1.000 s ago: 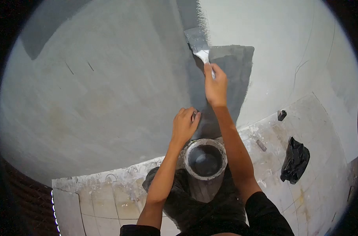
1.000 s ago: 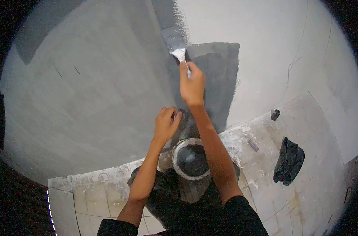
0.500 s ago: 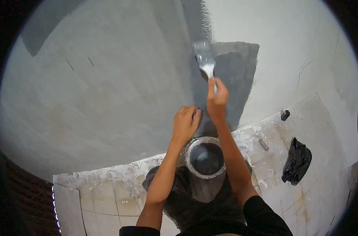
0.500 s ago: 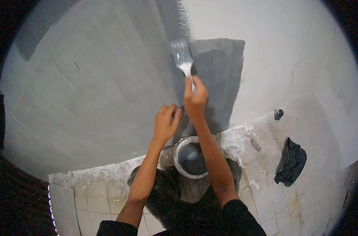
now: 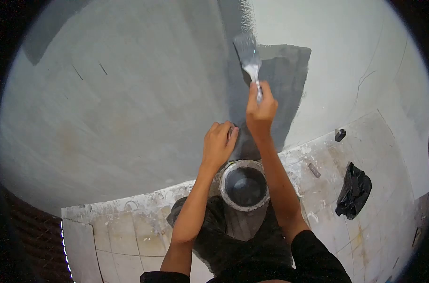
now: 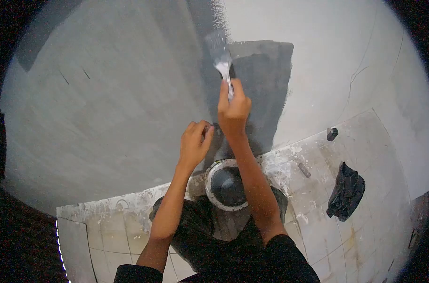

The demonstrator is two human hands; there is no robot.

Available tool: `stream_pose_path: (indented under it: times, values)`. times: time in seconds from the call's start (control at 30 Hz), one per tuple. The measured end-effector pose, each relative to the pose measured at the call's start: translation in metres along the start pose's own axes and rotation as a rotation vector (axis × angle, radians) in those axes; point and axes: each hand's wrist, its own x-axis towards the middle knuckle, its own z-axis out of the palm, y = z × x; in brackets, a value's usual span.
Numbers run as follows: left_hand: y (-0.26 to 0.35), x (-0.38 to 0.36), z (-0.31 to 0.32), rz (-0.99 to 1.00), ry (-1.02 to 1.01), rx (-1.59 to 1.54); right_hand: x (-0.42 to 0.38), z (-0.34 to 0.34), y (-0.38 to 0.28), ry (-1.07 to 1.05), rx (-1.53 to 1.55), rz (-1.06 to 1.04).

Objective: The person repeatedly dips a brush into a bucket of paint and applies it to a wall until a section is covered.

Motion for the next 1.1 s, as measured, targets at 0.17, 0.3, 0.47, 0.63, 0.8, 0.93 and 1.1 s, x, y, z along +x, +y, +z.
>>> stream_pose_path:
  times: [0.17,0.3,0.47,0.63,0.8,0.93,1.1]
  values:
    - [0.002,0.0,0.003,0.007,0.019,-0.018,0.016,0.01,-0.002,-0.03,-0.043,-0.002]
    - [0.003,0.002,0.0,0.008,0.026,-0.018,-0.012,0.004,0.012,-0.006,-0.062,0.04]
    - [0.003,0.003,-0.002,0.012,0.02,-0.006,0.005,0.007,0.002,0.024,0.04,0.015]
    - [0.001,-0.002,-0.001,0.019,-0.027,0.031,0.006,0.007,0.012,-0.027,-0.054,0.012]
    - [-0.002,-0.002,0.0,0.04,-0.012,0.015,-0.005,0.003,0.018,0.035,-0.044,-0.015]
    - [-0.003,-0.006,0.001,0.042,-0.035,0.026,0.014,0.01,0.005,0.034,-0.042,-0.025]
    - [-0.006,-0.008,0.006,0.064,-0.036,0.061,-0.006,0.004,0.03,0.028,-0.138,-0.025]
